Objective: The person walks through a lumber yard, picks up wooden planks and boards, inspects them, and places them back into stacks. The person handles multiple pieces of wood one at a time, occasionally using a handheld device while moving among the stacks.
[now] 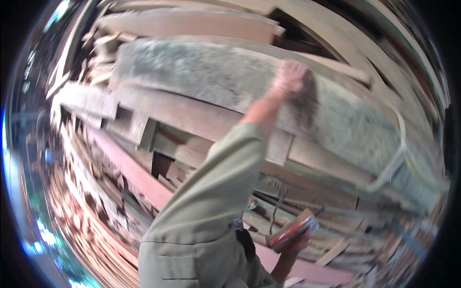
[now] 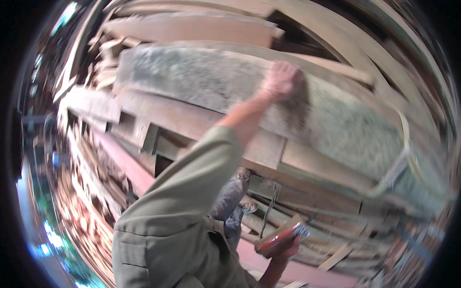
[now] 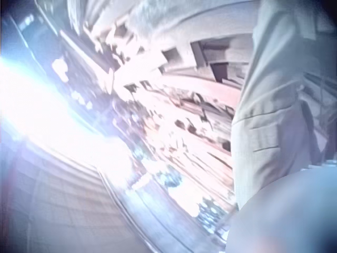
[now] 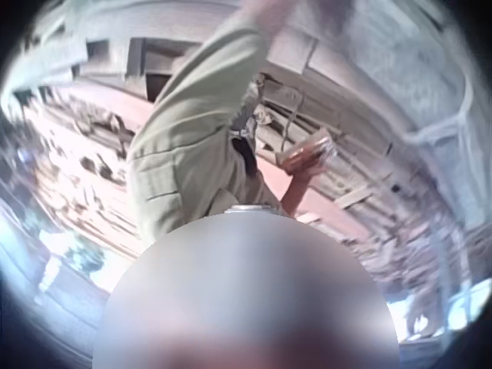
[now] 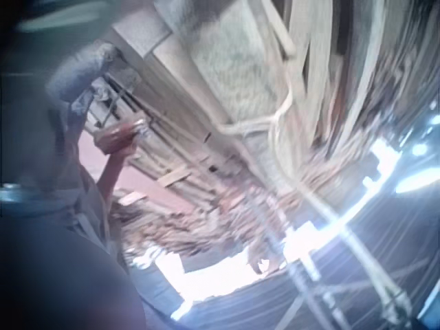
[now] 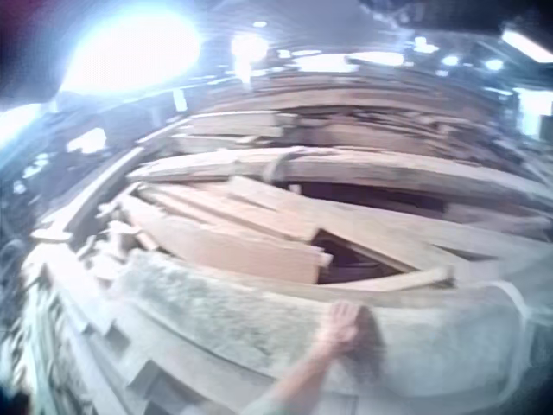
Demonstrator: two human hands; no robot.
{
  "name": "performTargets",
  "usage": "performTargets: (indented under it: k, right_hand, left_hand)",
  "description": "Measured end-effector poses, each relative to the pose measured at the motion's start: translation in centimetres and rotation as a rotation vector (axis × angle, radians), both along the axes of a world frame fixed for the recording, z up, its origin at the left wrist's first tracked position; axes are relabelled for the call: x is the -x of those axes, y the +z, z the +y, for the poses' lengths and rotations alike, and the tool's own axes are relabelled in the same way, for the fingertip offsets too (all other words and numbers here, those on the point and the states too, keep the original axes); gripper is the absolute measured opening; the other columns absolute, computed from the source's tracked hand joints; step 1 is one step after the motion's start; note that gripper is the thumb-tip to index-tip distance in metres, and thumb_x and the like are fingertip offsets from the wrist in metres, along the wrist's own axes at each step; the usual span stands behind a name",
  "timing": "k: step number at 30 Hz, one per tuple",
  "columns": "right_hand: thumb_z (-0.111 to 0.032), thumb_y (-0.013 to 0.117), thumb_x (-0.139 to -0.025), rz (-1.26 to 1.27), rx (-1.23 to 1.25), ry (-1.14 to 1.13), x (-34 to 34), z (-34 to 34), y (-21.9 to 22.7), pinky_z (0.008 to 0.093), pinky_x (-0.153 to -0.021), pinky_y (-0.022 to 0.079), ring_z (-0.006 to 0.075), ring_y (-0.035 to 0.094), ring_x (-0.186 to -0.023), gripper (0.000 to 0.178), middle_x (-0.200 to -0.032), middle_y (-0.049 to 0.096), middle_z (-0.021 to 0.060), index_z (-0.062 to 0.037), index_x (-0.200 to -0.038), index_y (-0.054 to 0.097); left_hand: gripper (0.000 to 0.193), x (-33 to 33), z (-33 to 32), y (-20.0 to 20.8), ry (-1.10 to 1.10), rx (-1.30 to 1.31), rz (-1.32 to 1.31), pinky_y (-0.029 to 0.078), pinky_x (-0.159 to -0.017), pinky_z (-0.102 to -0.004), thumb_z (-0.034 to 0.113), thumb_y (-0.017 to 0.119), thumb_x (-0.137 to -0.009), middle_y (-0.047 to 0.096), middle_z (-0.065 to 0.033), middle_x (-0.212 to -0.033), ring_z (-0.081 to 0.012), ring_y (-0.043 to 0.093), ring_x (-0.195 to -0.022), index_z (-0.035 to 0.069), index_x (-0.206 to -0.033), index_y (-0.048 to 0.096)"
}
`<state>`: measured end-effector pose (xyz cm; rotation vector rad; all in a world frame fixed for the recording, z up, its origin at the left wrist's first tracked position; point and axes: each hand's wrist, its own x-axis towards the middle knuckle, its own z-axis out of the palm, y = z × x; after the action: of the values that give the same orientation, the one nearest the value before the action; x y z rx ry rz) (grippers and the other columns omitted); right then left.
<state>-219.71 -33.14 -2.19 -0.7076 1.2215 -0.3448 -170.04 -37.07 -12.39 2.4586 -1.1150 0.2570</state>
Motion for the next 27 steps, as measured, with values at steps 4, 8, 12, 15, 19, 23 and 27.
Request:
performTargets:
  k: [4, 8, 12, 15, 19, 23, 27]
  right_hand:
    - [-0.048, 0.042, -0.089, 0.037, -0.088, 0.005, -3.0, -0.6, 0.5, 0.0400, -0.096, 0.037, 0.0266, 0.047, -0.111, 0.058, -0.121, 0.048, 0.0110, -0.0070, -0.130, 0.040]
    - [-0.049, 0.043, -0.090, 0.088, -0.046, 0.001, -6.3, -3.5, 1.0, 0.0406, -0.097, 0.036, 0.0276, 0.044, -0.114, 0.060, -0.126, 0.043, 0.0122, -0.0066, -0.132, 0.038]
    - [-0.049, 0.046, -0.088, 0.030, 0.030, 0.005, -8.3, -6.3, 1.5, 0.0404, -0.096, 0.037, 0.0280, 0.045, -0.114, 0.061, -0.124, 0.045, 0.0121, -0.0064, -0.132, 0.038]
    - [-0.047, 0.048, -0.088, -0.026, 0.000, 0.022, -8.5, -6.9, 1.2, 0.0404, -0.095, 0.039, 0.0272, 0.046, -0.112, 0.059, -0.122, 0.047, 0.0116, -0.0067, -0.131, 0.039]
    - [-0.041, 0.048, -0.089, -0.031, -0.080, 0.042, -7.8, -6.7, -0.2, 0.0397, -0.089, 0.043, 0.0248, 0.052, -0.103, 0.049, -0.114, 0.054, 0.0101, -0.0067, -0.124, 0.046]
    - [-0.027, 0.049, -0.090, -0.199, -0.029, 0.125, -7.5, -6.7, -0.9, 0.0352, -0.081, 0.047, 0.0181, 0.059, -0.088, 0.030, -0.099, 0.061, 0.0040, -0.0061, -0.110, 0.058]
    - [-0.017, 0.052, -0.092, -0.192, -0.234, 0.050, -7.0, -6.0, 0.9, 0.0288, -0.088, 0.045, 0.0110, 0.056, -0.099, 0.032, -0.111, 0.059, 0.0028, -0.0042, -0.121, 0.053]
  left_hand:
    - [0.028, -1.2, -0.8, 1.2, 0.015, 0.097, 0.015, 0.029, -0.099, -0.0402, 0.030, 0.048, -0.087, 0.056, -0.0114, -0.100, -0.0263, 0.048, -0.104, 0.007, -0.100, 0.054]
    - [0.026, -0.9, -0.5, 1.8, 0.018, 0.104, 0.019, 0.030, -0.096, -0.0369, 0.029, 0.048, -0.087, 0.055, -0.0100, -0.096, -0.0251, 0.048, -0.100, 0.006, -0.097, 0.054]
    - [0.026, -0.9, -0.4, 1.8, 0.007, 0.134, -0.001, 0.031, -0.095, -0.0372, 0.028, 0.048, -0.087, 0.055, -0.0099, -0.096, -0.0250, 0.048, -0.100, 0.005, -0.098, 0.053]
    - [0.028, -1.3, -0.8, 1.3, -0.011, 0.156, -0.001, 0.032, -0.096, -0.0386, 0.028, 0.048, -0.087, 0.055, -0.0107, -0.100, -0.0256, 0.048, -0.103, 0.005, -0.101, 0.053]
    - [0.033, -1.4, -0.5, 0.6, 0.017, 0.013, -0.032, 0.030, -0.099, -0.0427, 0.024, 0.045, -0.085, 0.053, -0.0135, -0.109, -0.0295, 0.046, -0.108, 0.006, -0.111, 0.052]
    - [0.052, -1.3, -0.2, 0.0, -0.063, -0.210, 0.127, 0.019, -0.108, -0.0499, 0.018, 0.042, -0.084, 0.041, -0.0152, -0.134, -0.0359, 0.033, -0.127, 0.011, -0.135, 0.038]
    - [0.036, -0.9, -1.6, 0.9, -0.017, -0.080, -0.032, 0.028, -0.101, -0.0435, 0.030, 0.047, -0.091, 0.053, -0.0134, -0.117, -0.0311, 0.045, -0.114, 0.009, -0.121, 0.049]
